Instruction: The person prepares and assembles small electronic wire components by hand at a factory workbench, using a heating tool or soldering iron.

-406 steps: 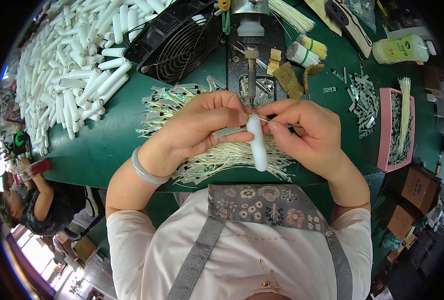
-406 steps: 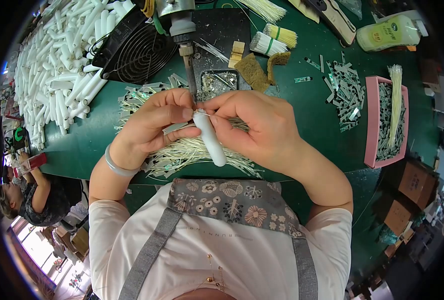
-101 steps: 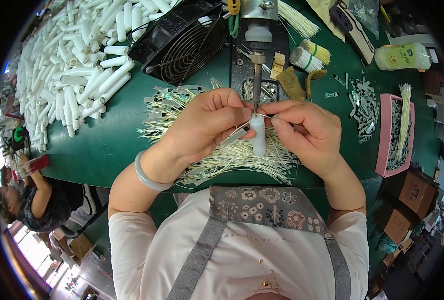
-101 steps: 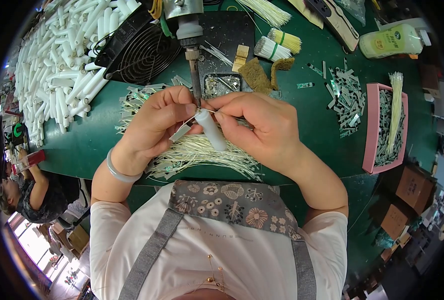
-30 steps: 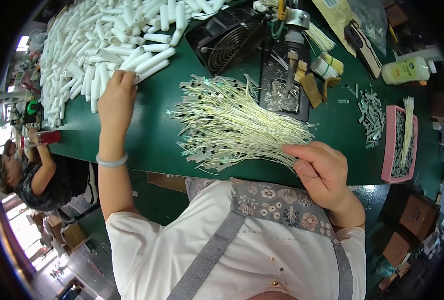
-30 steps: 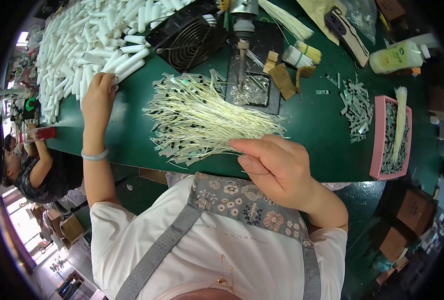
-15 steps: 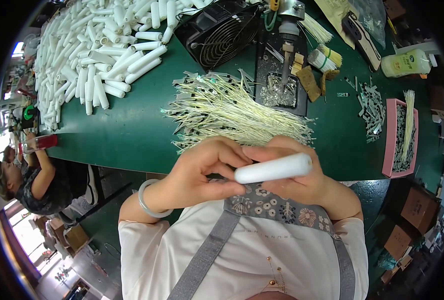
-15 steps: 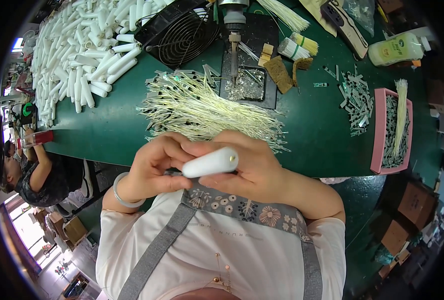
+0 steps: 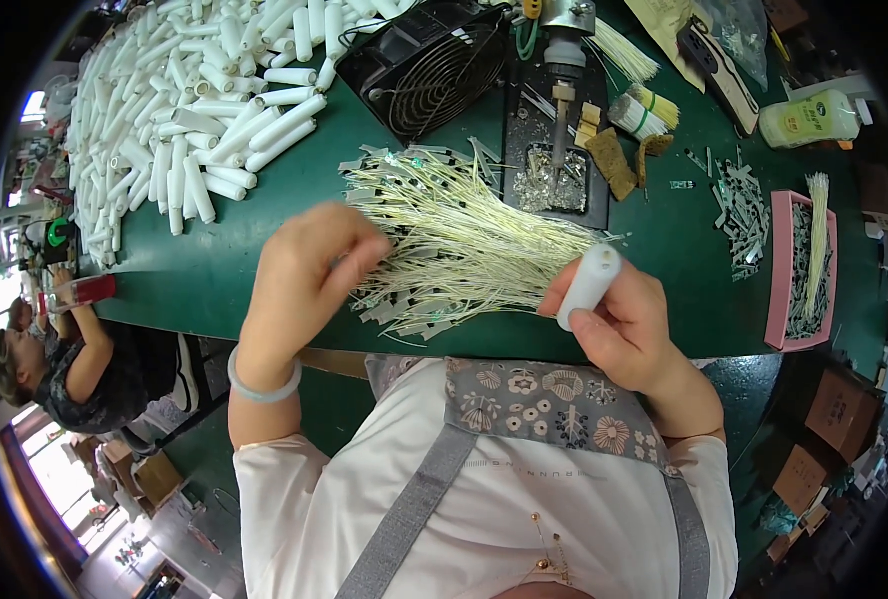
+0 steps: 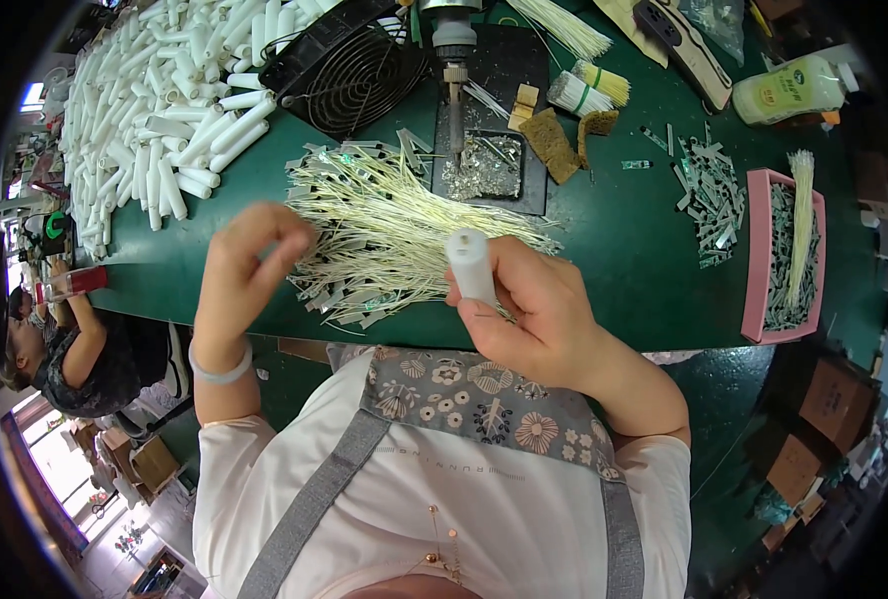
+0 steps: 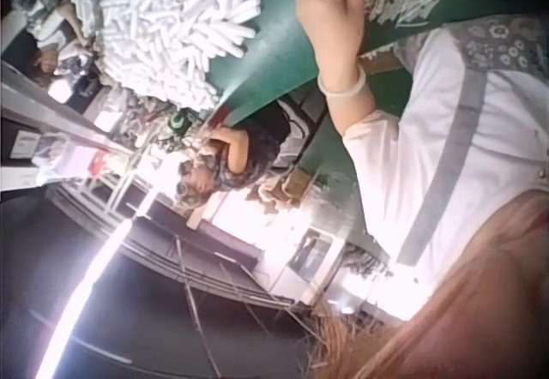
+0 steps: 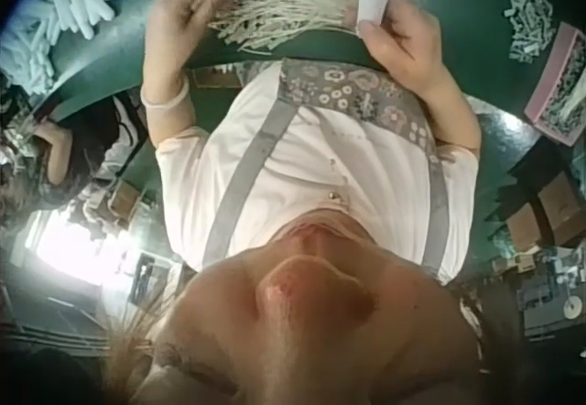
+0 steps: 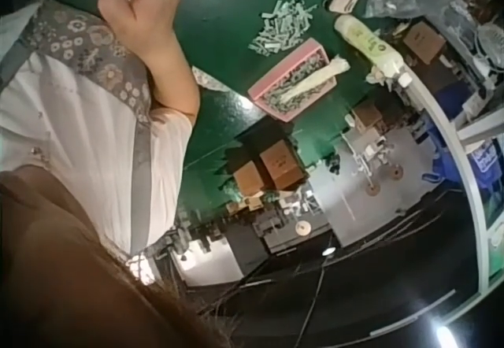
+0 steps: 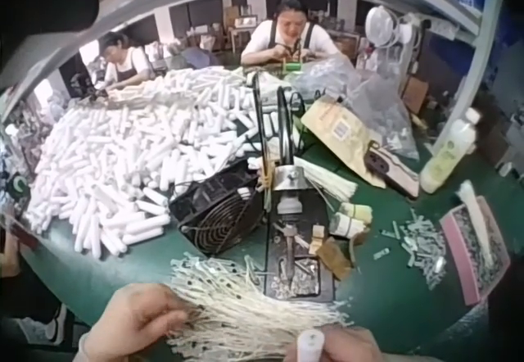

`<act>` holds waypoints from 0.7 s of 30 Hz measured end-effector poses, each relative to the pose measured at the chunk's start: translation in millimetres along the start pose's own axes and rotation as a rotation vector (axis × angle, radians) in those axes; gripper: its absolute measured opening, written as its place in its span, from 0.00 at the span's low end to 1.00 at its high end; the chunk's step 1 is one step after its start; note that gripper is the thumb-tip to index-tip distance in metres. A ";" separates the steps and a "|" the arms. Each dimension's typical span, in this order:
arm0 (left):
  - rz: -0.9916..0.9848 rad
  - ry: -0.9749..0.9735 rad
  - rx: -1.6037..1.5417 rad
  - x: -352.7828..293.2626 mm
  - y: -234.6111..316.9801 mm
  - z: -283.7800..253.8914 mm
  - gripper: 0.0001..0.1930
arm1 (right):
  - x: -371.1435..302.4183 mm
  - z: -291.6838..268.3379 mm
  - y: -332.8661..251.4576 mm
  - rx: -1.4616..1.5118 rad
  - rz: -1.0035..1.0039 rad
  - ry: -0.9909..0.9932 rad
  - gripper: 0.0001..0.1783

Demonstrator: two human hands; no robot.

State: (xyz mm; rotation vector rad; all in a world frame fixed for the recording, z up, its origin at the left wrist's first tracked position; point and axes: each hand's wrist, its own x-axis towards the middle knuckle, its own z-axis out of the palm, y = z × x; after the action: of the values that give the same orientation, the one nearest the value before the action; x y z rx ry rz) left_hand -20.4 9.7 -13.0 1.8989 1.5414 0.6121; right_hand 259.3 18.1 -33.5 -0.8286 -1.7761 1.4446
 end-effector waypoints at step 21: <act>0.390 0.120 0.394 41.5 1.4 4.2 0.11 | 0.0 2.7 -2.7 -0.168 0.021 -0.005 0.14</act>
State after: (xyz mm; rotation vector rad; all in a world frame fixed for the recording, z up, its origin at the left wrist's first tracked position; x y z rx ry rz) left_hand -7.6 49.4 -16.0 2.5389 1.4526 0.6304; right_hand 256.9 16.1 -31.3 -0.9321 -1.9178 1.3241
